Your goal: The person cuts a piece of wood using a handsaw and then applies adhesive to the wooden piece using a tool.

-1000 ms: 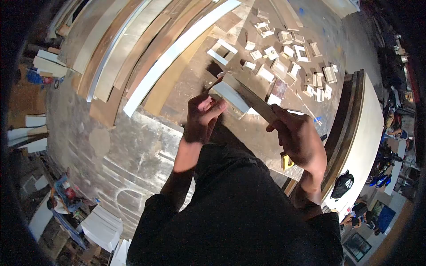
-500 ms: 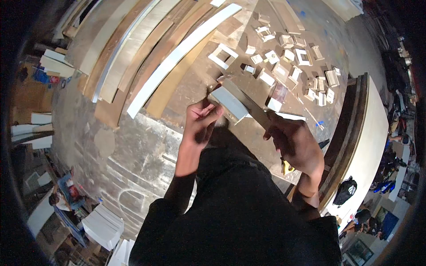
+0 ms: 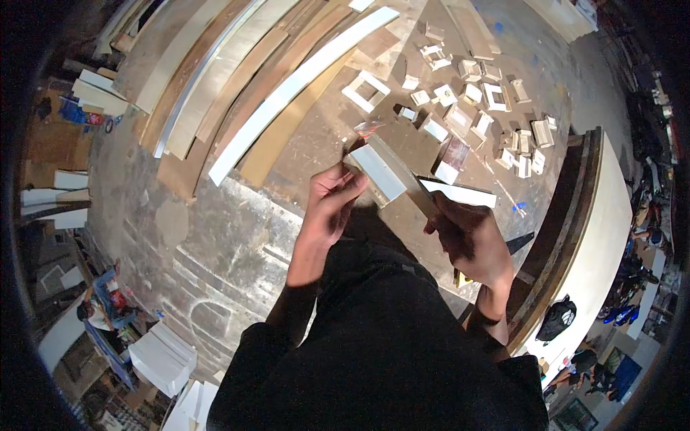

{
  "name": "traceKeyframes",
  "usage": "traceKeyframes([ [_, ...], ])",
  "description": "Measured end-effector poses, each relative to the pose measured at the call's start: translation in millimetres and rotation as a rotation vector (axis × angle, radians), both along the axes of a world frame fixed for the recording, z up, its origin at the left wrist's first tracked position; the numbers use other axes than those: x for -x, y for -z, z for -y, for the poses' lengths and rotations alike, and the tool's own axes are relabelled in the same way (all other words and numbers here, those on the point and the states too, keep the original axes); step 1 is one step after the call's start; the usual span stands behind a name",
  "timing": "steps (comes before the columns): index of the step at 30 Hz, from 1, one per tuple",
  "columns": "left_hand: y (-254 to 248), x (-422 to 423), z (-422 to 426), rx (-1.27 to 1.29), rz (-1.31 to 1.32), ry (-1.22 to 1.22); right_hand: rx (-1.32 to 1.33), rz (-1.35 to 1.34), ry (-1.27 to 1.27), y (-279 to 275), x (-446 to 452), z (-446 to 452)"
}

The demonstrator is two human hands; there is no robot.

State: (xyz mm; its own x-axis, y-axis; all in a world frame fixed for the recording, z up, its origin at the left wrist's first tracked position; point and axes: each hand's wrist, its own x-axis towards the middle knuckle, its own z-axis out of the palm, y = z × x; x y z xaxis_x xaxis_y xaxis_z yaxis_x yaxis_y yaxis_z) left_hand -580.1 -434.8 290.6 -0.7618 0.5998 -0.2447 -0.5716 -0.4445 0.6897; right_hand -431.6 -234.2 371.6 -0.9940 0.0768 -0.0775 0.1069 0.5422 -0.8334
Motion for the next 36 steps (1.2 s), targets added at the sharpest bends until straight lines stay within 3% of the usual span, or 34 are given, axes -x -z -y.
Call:
traceKeyframes([
  [10, 9.7, -7.4, 1.2, -0.13, 0.048, -0.028, 0.171, 0.033, 0.081, 31.1, -15.8, 1.4],
  [13, 1.8, -9.7, 0.7, -0.198, -0.147, -0.03, 0.214, -0.056, 0.103, 43.4, -17.2, 5.1],
  [19, -16.7, -11.5, 6.5, -0.019, -0.479, -0.028, 0.256, -0.089, 0.149, 45.6, -18.4, 8.7],
  [30, -3.1, -22.5, 3.4, -0.089, -0.534, -0.073, 0.291, -0.042, 0.238, 36.0, -22.4, 14.4],
  [33, -5.4, -23.8, -4.1, -0.246, -0.547, -0.371, 0.283, -0.067, 0.218, 33.3, -24.1, 14.2],
  [34, -14.2, -13.4, 7.8, -0.036, -0.478, -0.145, 0.283, -0.067, 0.219, 31.3, -24.2, 13.3],
  [36, -17.6, -6.5, 12.6, 0.173, -0.402, 0.082, 0.261, -0.021, 0.194, 27.5, -24.1, 10.7],
])
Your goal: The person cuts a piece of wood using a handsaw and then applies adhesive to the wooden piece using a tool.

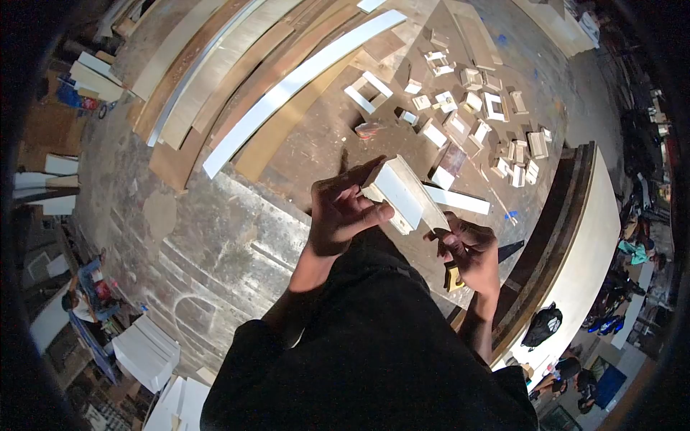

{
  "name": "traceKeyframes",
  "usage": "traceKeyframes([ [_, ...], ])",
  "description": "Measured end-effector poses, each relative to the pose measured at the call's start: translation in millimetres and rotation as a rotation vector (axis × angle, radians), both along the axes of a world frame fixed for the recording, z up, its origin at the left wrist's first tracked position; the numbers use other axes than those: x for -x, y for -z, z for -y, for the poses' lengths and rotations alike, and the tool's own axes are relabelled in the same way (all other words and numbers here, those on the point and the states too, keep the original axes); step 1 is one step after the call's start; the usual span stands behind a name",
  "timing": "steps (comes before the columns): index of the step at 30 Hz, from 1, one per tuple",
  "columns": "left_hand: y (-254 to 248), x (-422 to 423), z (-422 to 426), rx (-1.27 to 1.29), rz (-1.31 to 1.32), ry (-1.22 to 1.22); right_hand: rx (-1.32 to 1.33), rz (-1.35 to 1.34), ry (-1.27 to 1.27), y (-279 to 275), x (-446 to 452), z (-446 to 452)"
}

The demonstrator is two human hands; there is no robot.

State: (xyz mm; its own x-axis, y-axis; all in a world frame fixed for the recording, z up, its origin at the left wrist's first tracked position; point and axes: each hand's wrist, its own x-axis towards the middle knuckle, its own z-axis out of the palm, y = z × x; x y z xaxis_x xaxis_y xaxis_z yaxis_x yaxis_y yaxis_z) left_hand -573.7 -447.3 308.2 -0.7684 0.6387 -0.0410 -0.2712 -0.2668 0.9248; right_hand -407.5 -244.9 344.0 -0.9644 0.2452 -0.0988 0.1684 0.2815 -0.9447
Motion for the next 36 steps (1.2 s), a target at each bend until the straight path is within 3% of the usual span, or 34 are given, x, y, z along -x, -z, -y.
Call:
traceKeyframes([
  [2, 4.4, 0.0, -3.4, -0.22, 0.04, 0.013, 0.021, -0.001, 0.008, 1.2, -1.0, -2.4],
  [6, 9.2, 2.3, -2.8, -0.222, 0.022, 0.061, 0.076, 0.01, 0.037, -2.2, -2.1, -1.1],
  [11, 20.4, -2.2, -5.4, -0.239, 0.17, -0.056, 0.106, 0.023, 0.033, -9.0, 0.5, -2.3],
  [25, 18.3, 16.3, -5.0, -0.142, 0.159, 0.042, 0.067, -0.027, -0.025, -19.8, -0.1, -7.7],
  [27, 16.9, 19.2, -4.7, 0.024, 0.129, 0.083, 0.02, -0.02, -0.011, -23.3, 1.9, -5.1],
  [30, 26.5, 22.2, -9.7, 0.046, 0.135, 0.075, -0.062, 0.015, -0.062, -24.1, 6.2, -7.6],
  [33, 31.2, 20.3, -16.6, -0.075, 0.215, 0.044, 0.022, 0.069, -0.022, -22.5, 6.9, -7.2],
  [36, 42.3, 25.3, -11.7, 0.001, 0.209, 0.118, 0.047, 0.072, -0.007, -18.9, 4.4, -9.0],
])
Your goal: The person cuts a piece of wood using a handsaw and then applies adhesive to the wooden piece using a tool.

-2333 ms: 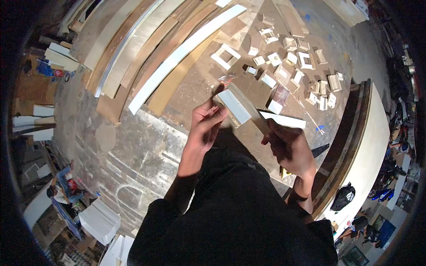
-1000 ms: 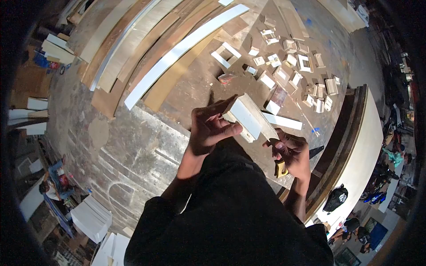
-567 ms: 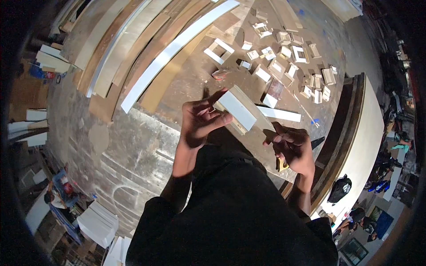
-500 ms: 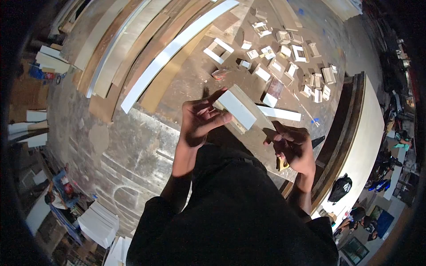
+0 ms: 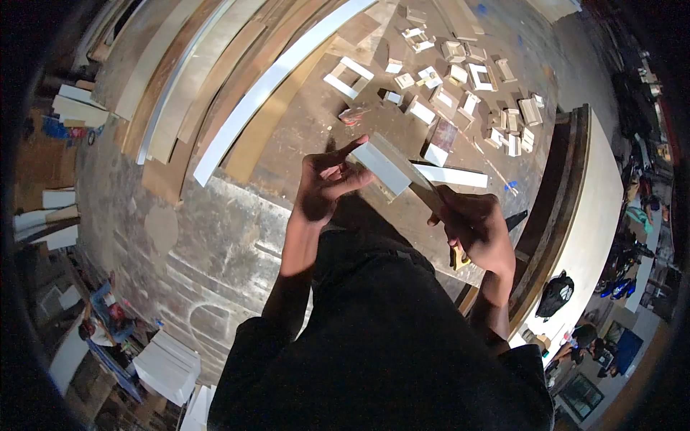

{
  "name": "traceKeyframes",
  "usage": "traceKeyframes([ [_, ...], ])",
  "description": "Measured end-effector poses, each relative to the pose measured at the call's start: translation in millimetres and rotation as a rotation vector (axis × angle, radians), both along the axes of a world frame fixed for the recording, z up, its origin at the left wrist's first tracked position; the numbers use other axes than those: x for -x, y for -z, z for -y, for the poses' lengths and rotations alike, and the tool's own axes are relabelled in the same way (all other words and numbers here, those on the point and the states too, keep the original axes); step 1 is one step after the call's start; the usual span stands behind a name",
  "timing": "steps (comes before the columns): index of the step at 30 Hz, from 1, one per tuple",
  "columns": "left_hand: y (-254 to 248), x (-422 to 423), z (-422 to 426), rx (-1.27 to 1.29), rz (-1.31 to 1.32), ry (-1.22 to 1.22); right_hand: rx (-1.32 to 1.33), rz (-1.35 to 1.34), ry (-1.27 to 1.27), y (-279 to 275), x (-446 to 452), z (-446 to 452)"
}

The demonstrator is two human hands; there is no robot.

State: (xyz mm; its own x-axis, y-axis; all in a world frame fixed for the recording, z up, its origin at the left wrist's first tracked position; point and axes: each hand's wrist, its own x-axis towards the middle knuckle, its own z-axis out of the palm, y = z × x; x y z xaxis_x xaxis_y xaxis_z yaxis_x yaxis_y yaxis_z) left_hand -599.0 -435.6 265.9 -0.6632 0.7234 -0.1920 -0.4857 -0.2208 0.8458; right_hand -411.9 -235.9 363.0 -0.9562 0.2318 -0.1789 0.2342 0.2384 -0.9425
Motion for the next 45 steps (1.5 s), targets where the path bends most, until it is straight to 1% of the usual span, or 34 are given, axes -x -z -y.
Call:
traceKeyframes([
  [4, 0.1, 3.4, 0.4, 0.014, -0.05, 0.02, 0.104, 0.025, 0.068, -0.2, -1.1, 3.0],
  [6, 0.6, 5.2, 0.3, 0.044, -0.071, 0.046, 0.121, 0.144, 0.04, -1.5, 1.6, -0.7],
  [10, 5.3, 5.1, -1.9, 0.052, -0.081, 0.048, 0.092, 0.139, 0.053, -2.7, 1.3, 0.7],
  [12, 5.4, 5.7, -2.1, 0.054, -0.056, 0.058, 0.003, 0.114, -0.011, 0.3, -1.4, -0.4],
  [16, 28.9, 4.4, -7.8, 0.005, -0.027, 0.05, 0.028, 0.137, 0.053, -5.1, 1.9, 6.9],
  [18, 37.6, 0.1, -14.4, -0.156, 0.186, -0.014, 0.078, 0.233, 0.092, -8.8, 2.6, 9.9],
  [19, 40.2, -1.2, -14.6, -0.155, 0.187, -0.007, 0.079, 0.233, 0.099, -6.4, -0.1, 10.4],
  [22, 45.6, -2.6, -15.2, -0.178, 0.181, -0.006, 0.048, 0.236, 0.158, -0.4, -7.9, 11.6],
  [25, 45.9, 2.4, -7.4, -0.104, 0.093, 0.082, 0.014, 0.235, 0.169, -1.6, -11.0, 14.7],
  [27, 45.2, 4.8, -6.5, -0.102, 0.003, 0.106, 0.049, 0.266, 0.19, 2.0, -13.2, 14.2],
  [28, 44.7, 5.9, -5.4, -0.101, 0.002, 0.107, 0.05, 0.264, 0.191, -0.2, -11.6, 13.0],
  [30, 43.3, 7.5, -3.3, -0.075, -0.013, 0.143, 0.022, 0.361, 0.071, -8.3, -6.5, 10.0],
  [31, 42.5, 7.0, -2.4, -0.075, -0.014, 0.145, 0.023, 0.36, 0.072, -5.1, -9.0, 12.3],
  [33, 41.1, 5.5, 0.0, -0.044, 0.036, 0.149, 0.033, 0.231, 0.194, 3.7, -14.5, 18.8],
  [37, 38.9, 4.5, 4.2, -0.042, 0.03, 0.164, 0.012, 0.241, 0.155, -2.6, -13.8, 25.5],
  [39, 34.9, 4.1, 6.5, -0.009, 0.022, 0.19, -0.01, 0.307, 0.231, -2.2, -18.7, 30.7],
  [43, 41.3, 6.5, 6.7, -0.05, 0.003, 0.229, -0.049, 0.264, 0.139, -5.8, -16.2, 33.9],
  [45, 41.5, 1.1, 0.1, -0.205, 0.221, 0.179, 0.003, 0.211, 0.25, 2.8, -22.2, 39.6],
])
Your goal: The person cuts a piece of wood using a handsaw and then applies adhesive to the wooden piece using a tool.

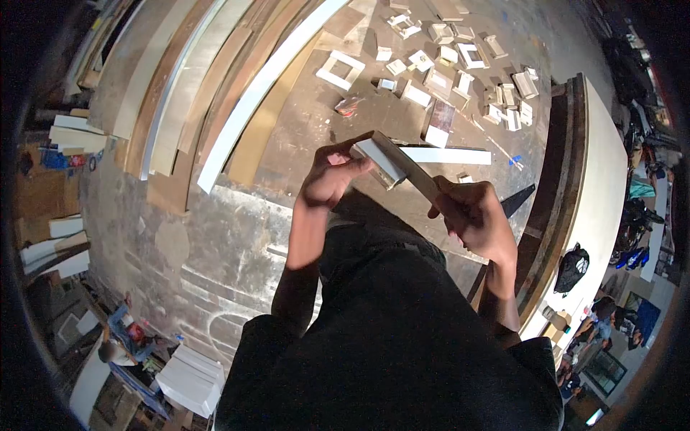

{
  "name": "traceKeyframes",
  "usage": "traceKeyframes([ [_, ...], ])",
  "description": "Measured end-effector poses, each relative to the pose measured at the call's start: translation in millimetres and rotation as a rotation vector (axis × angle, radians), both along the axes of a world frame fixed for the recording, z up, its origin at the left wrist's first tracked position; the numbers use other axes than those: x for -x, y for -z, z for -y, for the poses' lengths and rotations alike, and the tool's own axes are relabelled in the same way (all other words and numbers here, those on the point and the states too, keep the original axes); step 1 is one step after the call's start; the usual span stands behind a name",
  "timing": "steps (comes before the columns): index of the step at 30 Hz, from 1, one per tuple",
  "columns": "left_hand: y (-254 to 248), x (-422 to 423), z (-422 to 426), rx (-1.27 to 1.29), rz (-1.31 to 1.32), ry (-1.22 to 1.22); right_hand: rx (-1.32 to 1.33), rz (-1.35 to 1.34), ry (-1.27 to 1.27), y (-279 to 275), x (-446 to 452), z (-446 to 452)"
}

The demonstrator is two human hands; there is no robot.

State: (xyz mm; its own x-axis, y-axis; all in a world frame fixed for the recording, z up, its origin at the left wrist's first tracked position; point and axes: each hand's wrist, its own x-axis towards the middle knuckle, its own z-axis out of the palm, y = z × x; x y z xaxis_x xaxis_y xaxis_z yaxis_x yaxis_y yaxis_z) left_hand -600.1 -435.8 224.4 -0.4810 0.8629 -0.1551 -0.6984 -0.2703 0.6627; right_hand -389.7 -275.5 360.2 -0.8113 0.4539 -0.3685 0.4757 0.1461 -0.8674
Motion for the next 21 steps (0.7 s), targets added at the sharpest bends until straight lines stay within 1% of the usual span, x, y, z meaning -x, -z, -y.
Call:
traceKeyframes([
  [1, 3.3, -0.8, -0.2, 0.0, -0.002, 0.002, 0.0, -0.002, 0.002, -1.0, 0.0, 1.2],
  [3, 11.9, -2.5, 0.0, -0.093, 0.161, 0.034, 0.026, -0.011, 0.059, -5.4, 2.8, 4.5],
  [4, 13.7, -3.8, -0.6, -0.092, 0.16, 0.036, 0.027, -0.013, 0.061, -6.4, 3.2, 3.0],
  [6, 17.2, -8.3, -2.2, -0.134, 0.173, -0.002, 0.023, 0.041, -0.035, -6.6, 3.8, -3.6],
  [7, 22.3, -9.5, -2.0, -0.132, 0.173, 0.0, 0.025, 0.041, -0.033, -4.3, 4.0, -5.7],
  [9, 34.0, -10.7, -0.2, -0.17, 0.222, -0.027, 0.121, -0.007, -0.051, 1.2, 6.6, -9.4],
  [10, 37.9, -11.4, 1.4, -0.168, 0.222, -0.024, 0.123, -0.007, -0.048, -0.9, 9.3, -11.6],
  [12, 43.2, -13.0, 3.6, -0.065, 0.264, -0.038, 0.134, 0.102, -0.142, -7.1, 14.5, -17.3],
  [13, 41.5, -14.3, 3.9, -0.063, 0.263, -0.033, 0.137, 0.101, -0.138, 6.4, 9.7, -23.3],
  [14, 40.1, -16.1, 4.3, -0.018, 0.196, -0.031, -0.05, 0.02, -0.208, 30.5, -0.7, -32.4],
  [15, 35.2, -17.7, 3.8, 0.027, 0.128, -0.028, -0.236, -0.061, -0.278, 34.4, 2.4, -33.6],
  [16, 30.5, -20.2, 3.1, 0.032, 0.13, -0.023, -0.232, -0.059, -0.272, 35.2, 4.4, -34.8],
  [18, 22.4, -27.2, -1.3, 0.21, 0.003, -0.017, -0.414, 0.231, -0.322, 31.0, 15.2, -32.2],
  [19, 23.6, -31.2, -4.4, 0.212, 0.006, -0.011, -0.411, 0.235, -0.317, 35.4, 20.4, -30.3],
  [21, 28.1, -39.8, -10.8, 0.222, -0.089, -0.033, -0.29, 0.254, -0.216, 55.7, 24.3, -27.5],
])
